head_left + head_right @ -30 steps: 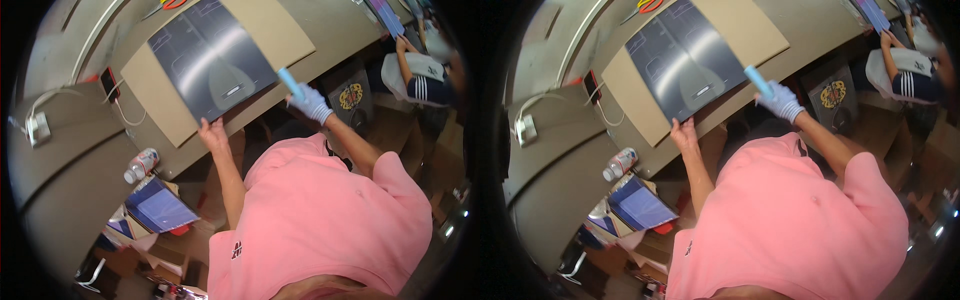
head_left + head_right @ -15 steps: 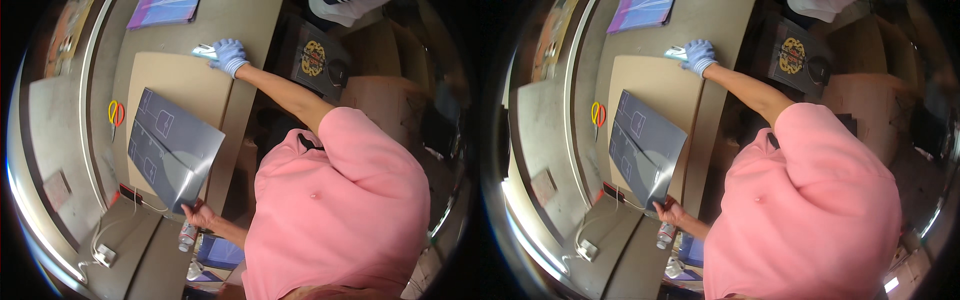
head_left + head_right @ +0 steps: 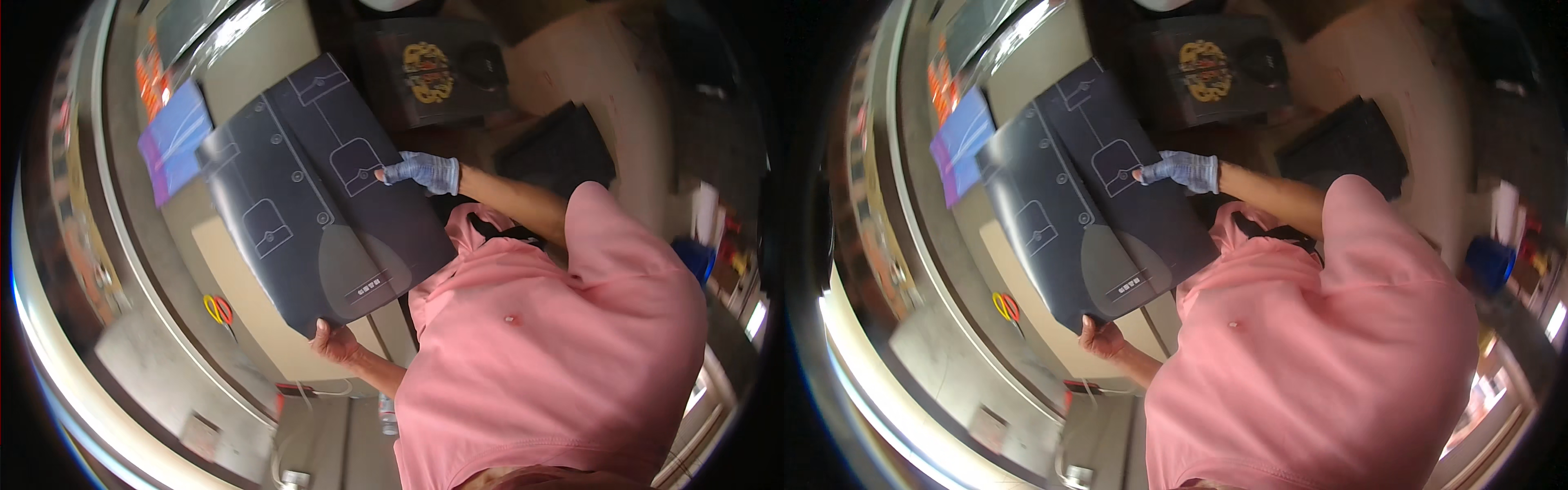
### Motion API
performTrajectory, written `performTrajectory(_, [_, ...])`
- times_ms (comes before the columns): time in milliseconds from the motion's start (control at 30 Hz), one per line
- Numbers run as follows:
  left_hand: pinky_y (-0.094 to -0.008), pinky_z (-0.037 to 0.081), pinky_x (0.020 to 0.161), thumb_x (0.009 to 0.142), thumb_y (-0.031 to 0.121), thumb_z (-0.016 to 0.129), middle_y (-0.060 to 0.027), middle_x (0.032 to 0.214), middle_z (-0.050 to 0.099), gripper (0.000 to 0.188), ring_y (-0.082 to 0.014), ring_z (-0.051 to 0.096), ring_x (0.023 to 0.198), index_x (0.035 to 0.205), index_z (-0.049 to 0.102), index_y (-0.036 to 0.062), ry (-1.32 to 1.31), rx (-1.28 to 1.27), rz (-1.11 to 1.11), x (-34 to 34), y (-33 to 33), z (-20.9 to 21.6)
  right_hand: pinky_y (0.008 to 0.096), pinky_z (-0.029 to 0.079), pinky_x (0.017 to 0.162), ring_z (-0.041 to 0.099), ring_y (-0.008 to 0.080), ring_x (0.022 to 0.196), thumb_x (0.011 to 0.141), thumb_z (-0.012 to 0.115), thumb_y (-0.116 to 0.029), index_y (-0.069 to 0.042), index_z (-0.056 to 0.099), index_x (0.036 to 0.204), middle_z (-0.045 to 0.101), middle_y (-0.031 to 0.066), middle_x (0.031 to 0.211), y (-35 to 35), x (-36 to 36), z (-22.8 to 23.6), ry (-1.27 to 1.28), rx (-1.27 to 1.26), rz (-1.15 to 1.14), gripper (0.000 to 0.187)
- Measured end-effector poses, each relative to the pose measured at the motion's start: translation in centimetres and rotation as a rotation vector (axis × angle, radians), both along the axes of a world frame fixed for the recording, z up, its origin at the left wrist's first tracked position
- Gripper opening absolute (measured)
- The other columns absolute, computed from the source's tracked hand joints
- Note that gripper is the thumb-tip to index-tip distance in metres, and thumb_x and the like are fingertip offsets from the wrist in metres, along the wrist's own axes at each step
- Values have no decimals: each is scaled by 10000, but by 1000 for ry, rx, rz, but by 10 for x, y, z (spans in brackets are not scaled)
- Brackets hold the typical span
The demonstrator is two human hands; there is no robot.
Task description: The person places a printed document onto a cardboard backing sheet on a workbench. They smooth the document with gloved hands and then use a blue plastic squeegee tool to press the document firmly onto the backing. The person repeats this process for multiple documents, stacking the finished laminated sheets to the side.
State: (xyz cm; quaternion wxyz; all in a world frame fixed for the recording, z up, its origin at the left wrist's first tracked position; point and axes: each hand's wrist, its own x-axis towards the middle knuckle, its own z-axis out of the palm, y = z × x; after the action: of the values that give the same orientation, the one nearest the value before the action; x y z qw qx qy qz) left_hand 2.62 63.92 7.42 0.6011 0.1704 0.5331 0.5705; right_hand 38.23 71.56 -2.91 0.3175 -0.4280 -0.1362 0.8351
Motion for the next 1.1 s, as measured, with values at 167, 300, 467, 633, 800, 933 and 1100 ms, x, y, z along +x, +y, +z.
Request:
performTrajectory(167, [-369, 509, 818, 740, -2, 675, -167, 1051, 632, 518, -266, 627, 870, 1224, 491, -23, 51, -64, -380, 41, 71, 52, 521, 327, 999, 416, 263, 1239, 696, 794, -408, 8, 650, 1004, 549, 144, 1206, -81, 15, 39, -255, -212, -440, 538])
performTrajectory(300, [-301, 502, 644, 821, 54, 652, -169, 960, 651, 366, -187, 619, 691, 1156, 518, -5, 59, -81, -777, 43, 111, 47, 359, 476, 872, 607, 190, 976, 798, 709, -123, -10, 644, 1037, 648, 61, 1009, -157, 22, 75, -65, -217, -830, 272])
performTrajectory(467, [-258, 504, 603, 911, 124, 588, -155, 922, 662, 245, -151, 621, 670, 1125, 543, 14, 263, -114, -920, 71, 113, 35, 374, 491, 896, 609, 206, 957, 824, 663, -50, -39, 635, 1007, 642, 63, 1010, -292, 71, 29, 104, -172, -1474, 185])
performTrajectory(633, [-244, 508, 588, 919, 143, 583, -141, 920, 664, 227, -143, 625, 674, 1096, 560, 3, 476, -139, -819, -3, 88, -11, 417, 464, 941, 598, 257, 987, 843, 659, -118, -52, 605, 1063, 636, 96, 1043, -427, 104, -21, -258, -504, -1556, 236])
performTrajectory(800, [-261, 497, 594, 928, 153, 573, -135, 897, 652, 263, -178, 627, 702, 1143, 523, 10, 541, -292, -410, -76, 48, -17, 384, 474, 913, 610, 270, 958, 848, 673, -162, -86, 609, 1037, 649, 102, 1027, -466, 130, -37, -473, -798, -1481, 214])
performTrajectory(933, [-293, 488, 655, 869, 170, 614, -129, 983, 627, 343, -182, 615, 779, 1157, 521, 7, 772, -309, -133, -118, -10, -33, 404, 484, 665, 580, 245, 716, 832, 686, -361, -113, 607, 934, 606, 79, 820, -529, 180, -89, -541, -886, -1186, 279])
performTrajectory(1100, [-405, 429, 917, 817, 246, 630, -258, 1159, 545, 550, -360, 518, 1085, 1211, 475, -105, 1405, -510, 167, -187, -100, -84, 337, 299, 396, 345, 148, 400, 873, 550, -489, -182, 533, 850, 452, -6, 559, -502, 225, -112, -670, -1123, -220, 309])
